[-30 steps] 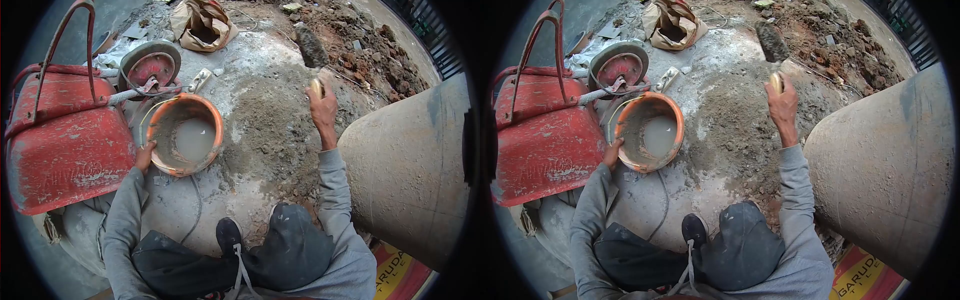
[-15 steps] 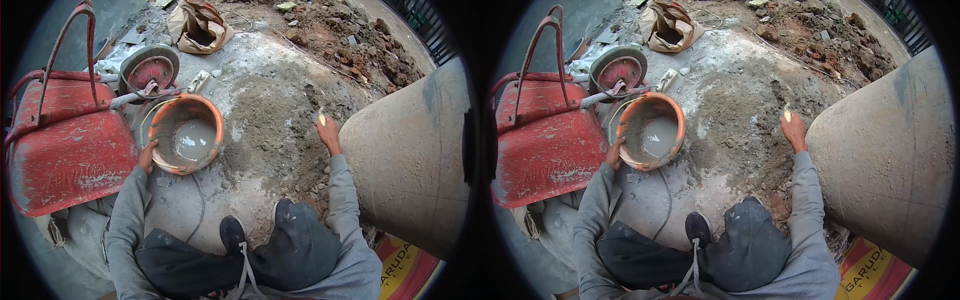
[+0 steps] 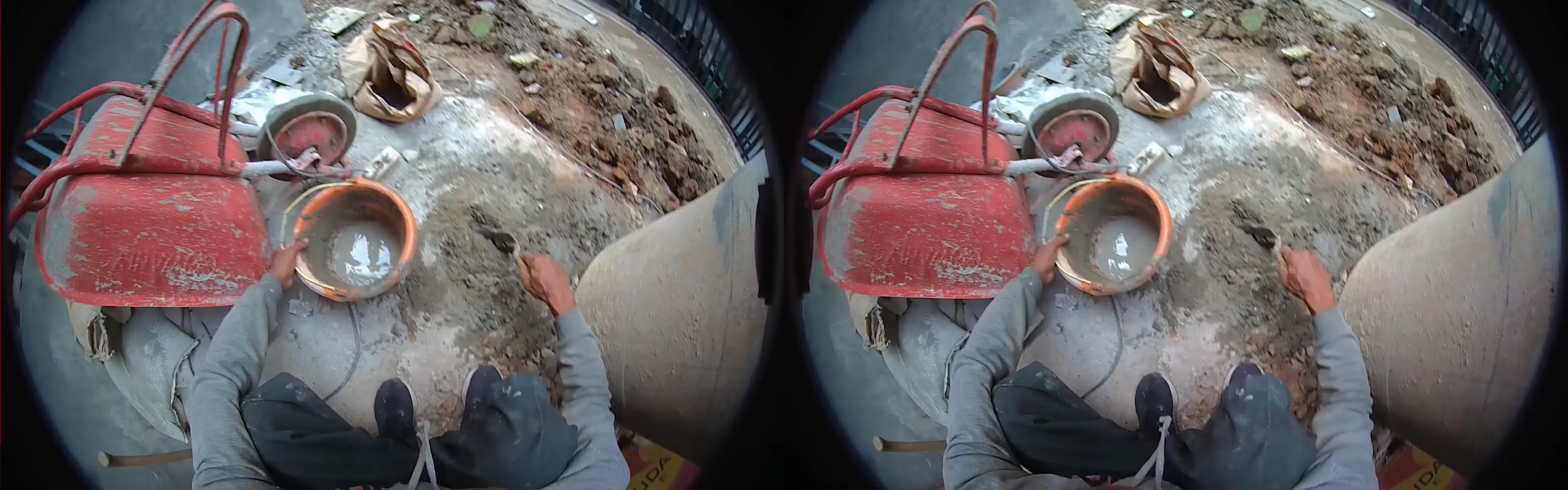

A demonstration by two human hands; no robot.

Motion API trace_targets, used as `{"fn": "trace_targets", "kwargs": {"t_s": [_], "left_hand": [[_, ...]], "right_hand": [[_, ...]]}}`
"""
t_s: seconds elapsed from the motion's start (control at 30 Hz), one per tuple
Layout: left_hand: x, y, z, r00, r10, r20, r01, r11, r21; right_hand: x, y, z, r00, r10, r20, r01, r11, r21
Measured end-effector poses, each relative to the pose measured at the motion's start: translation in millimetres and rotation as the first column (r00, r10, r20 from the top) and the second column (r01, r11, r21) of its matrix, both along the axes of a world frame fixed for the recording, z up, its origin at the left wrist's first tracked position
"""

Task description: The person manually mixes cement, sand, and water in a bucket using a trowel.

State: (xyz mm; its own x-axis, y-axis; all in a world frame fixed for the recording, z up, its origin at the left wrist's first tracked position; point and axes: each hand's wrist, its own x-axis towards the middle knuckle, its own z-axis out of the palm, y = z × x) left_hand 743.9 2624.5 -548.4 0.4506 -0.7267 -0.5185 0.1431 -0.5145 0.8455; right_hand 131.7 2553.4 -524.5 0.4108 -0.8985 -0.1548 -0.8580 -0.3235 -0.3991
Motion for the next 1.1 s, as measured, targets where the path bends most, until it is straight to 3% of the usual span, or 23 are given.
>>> {"fn": "trace_targets", "kwargs": {"t_s": [0.13,0.2,0.27,0.3,0.4,0.43,0.47,0.57,0.6,0.67,0.7,0.77,0.8,0.83,0.9,0.97,1.03,1.1], "left_hand": [[-41.6,-6.2,38.2,0.999,0.019,-0.051,-0.023,0.997,-0.071],[-58.4,-13.0,57.0,0.999,-0.02,0.042,0.02,1.0,-0.01],[-70.1,-25.0,61.3,0.999,-0.018,0.026,0.02,0.999,-0.047],[-72.5,-29.5,63.9,1.0,-0.016,0.012,0.016,0.998,-0.067],[-74.3,-49.4,51.6,0.946,-0.124,0.301,0.15,0.986,-0.067],[-84.2,-52.6,56.8,0.961,-0.115,0.252,0.155,0.977,-0.145],[-111.4,-49.5,88.0,0.973,-0.176,0.151,0.196,0.973,-0.125],[-152.1,-62.0,106.0,0.994,-0.096,-0.052,0.084,0.977,-0.195],[-159.6,-66.8,109.2,0.992,-0.111,-0.062,0.098,0.979,-0.181],[-167.1,-75.5,118.6,0.994,-0.11,-0.017,0.102,0.966,-0.237],[-173.8,-81.5,124.4,0.993,-0.119,-0.017,0.111,0.964,-0.24],[-189.9,-89.1,129.7,0.965,-0.172,0.199,0.228,0.923,-0.31],[-189.5,-98.9,121.8,0.917,-0.205,0.342,0.301,0.918,-0.257],[-198.3,-98.7,128.8,0.92,-0.2,0.337,0.295,0.919,-0.26],[-229.8,-97.1,149.6,0.704,-0.306,0.64,0.462,0.883,-0.087],[-249.1,-101.8,143.1,0.482,-0.222,0.847,0.545,0.833,-0.092],[-262.6,-108.2,137.9,0.485,-0.23,0.844,0.532,0.843,-0.076],[-274.7,-113.7,137.9,0.413,-0.177,0.893,0.589,0.8,-0.114]], "right_hand": [[-0.5,3.8,7.8,0.959,-0.268,0.09,0.275,0.959,-0.066],[3.8,-8.4,-3.8,0.966,-0.22,0.137,0.225,0.974,-0.025],[9.8,-10.6,-22.6,0.99,-0.053,0.131,0.052,0.999,0.016],[13.7,-16.1,-30.9,0.99,-0.053,0.128,0.052,0.999,0.007],[23.2,16.3,-35.9,0.978,-0.053,0.203,0.059,0.998,-0.026],[24.6,22.1,-32.5,0.975,-0.102,0.198,0.096,0.995,0.04],[21.6,29.8,-34.3,0.979,-0.073,0.189,0.083,0.996,-0.042],[18.7,49.5,-20.3,0.942,-0.265,0.207,0.26,0.964,0.052],[10.7,58.9,-26.6,0.939,-0.283,0.195,0.276,0.959,0.065],[1.0,70.2,-35.2,0.83,-0.377,0.411,0.395,0.918,0.044],[-5.6,75.1,-35.6,0.827,-0.384,0.411,0.404,0.914,0.041],[-16.4,90.8,-24.7,0.805,-0.474,0.357,0.463,0.878,0.12],[-23.5,98.0,-28.7,0.774,-0.497,0.391,0.483,0.864,0.143],[-29.4,103.4,-28.1,0.779,-0.493,0.388,0.479,0.867,0.14],[-38.0,113.2,-26.3,0.759,-0.584,0.287,0.537,0.812,0.23],[-42.9,122.1,-24.2,0.763,-0.585,0.274,0.539,0.811,0.229],[-49.6,132.8,-29.2,0.757,-0.597,0.264,0.552,0.801,0.231],[-58.4,141.6,-43.9,0.781,-0.54,0.313,0.526,0.84,0.135]]}}
